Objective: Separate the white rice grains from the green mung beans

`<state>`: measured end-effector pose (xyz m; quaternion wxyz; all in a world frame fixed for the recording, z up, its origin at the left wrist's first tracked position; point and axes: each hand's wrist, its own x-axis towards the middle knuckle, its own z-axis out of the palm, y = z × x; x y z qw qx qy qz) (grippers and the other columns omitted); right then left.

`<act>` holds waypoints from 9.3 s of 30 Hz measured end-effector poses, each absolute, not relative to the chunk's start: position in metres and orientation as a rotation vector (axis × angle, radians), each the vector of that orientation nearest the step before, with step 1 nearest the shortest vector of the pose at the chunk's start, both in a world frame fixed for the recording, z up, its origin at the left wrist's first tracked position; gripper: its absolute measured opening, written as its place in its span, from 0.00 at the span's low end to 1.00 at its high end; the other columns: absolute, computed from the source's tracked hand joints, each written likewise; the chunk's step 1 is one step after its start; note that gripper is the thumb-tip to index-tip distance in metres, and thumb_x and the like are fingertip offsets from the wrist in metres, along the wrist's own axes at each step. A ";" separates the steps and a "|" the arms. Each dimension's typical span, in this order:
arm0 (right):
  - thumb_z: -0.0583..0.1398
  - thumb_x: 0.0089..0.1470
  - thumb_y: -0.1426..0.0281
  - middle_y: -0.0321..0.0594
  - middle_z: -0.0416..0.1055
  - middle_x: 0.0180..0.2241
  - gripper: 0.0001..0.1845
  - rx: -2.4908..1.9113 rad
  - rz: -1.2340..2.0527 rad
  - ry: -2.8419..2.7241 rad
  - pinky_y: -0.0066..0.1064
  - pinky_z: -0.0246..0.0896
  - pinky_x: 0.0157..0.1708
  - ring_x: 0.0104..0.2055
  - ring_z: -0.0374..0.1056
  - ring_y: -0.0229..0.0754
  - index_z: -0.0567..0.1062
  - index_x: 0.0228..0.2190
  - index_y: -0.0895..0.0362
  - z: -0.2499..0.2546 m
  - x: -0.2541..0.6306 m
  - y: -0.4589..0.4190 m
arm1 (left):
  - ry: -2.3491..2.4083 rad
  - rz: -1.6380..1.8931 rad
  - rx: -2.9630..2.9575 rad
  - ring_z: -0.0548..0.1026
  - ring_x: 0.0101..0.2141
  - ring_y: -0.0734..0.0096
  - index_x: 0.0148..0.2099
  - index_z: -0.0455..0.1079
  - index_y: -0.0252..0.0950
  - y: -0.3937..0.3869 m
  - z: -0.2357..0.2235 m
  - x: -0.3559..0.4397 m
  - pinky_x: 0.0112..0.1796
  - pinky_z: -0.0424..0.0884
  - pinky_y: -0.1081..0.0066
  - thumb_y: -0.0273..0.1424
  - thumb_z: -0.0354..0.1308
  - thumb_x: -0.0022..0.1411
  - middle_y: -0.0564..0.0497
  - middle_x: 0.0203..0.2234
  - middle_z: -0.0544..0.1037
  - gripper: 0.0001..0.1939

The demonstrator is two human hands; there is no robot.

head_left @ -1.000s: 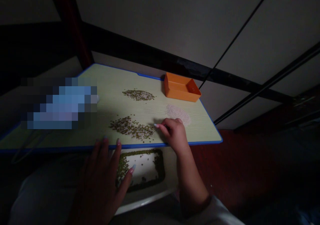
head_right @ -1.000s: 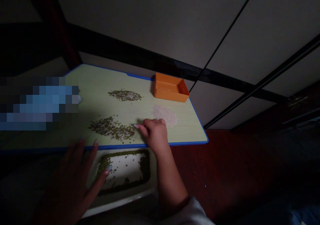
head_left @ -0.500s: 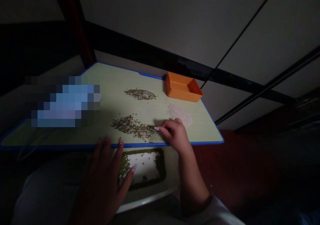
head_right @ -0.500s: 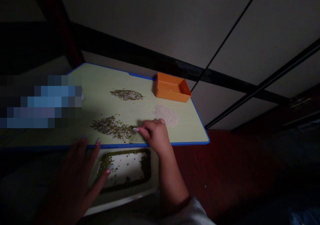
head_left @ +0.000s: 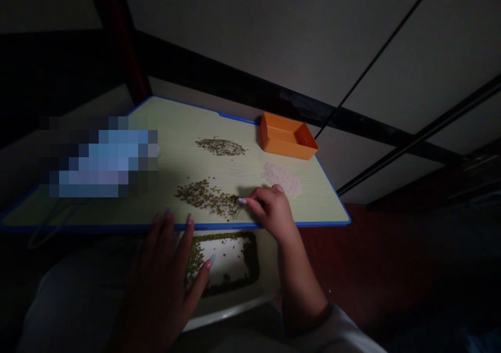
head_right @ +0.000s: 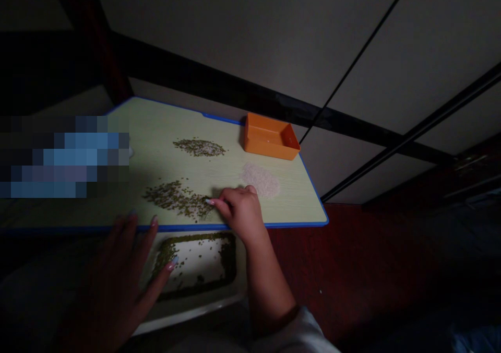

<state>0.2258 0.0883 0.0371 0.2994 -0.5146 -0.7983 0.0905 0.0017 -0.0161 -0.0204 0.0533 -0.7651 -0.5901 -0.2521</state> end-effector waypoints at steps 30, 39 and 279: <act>0.62 0.63 0.62 0.39 0.77 0.26 0.14 -1.602 0.071 -2.157 0.33 0.50 0.41 0.31 0.70 0.41 0.74 0.28 0.56 0.043 0.212 0.094 | -1.799 -0.769 -2.322 0.52 0.69 0.31 0.72 0.39 0.37 -0.014 -0.021 0.001 0.58 0.63 0.35 0.41 0.47 0.65 0.26 0.69 0.52 0.38; 0.58 0.65 0.64 0.37 0.75 0.24 0.14 -1.802 0.012 -1.856 0.30 0.48 0.32 0.26 0.66 0.39 0.73 0.28 0.55 0.034 0.234 0.098 | -1.828 -0.731 -2.351 0.47 0.71 0.35 0.73 0.36 0.41 -0.015 -0.026 -0.003 0.60 0.60 0.36 0.42 0.49 0.65 0.30 0.71 0.48 0.41; 0.62 0.62 0.64 0.34 0.72 0.21 0.13 -1.607 0.100 -2.091 0.32 0.51 0.38 0.27 0.65 0.39 0.74 0.27 0.56 0.040 0.214 0.086 | -1.759 -0.800 -2.342 0.55 0.68 0.34 0.71 0.45 0.36 -0.015 -0.017 -0.004 0.58 0.66 0.37 0.38 0.51 0.64 0.27 0.67 0.57 0.36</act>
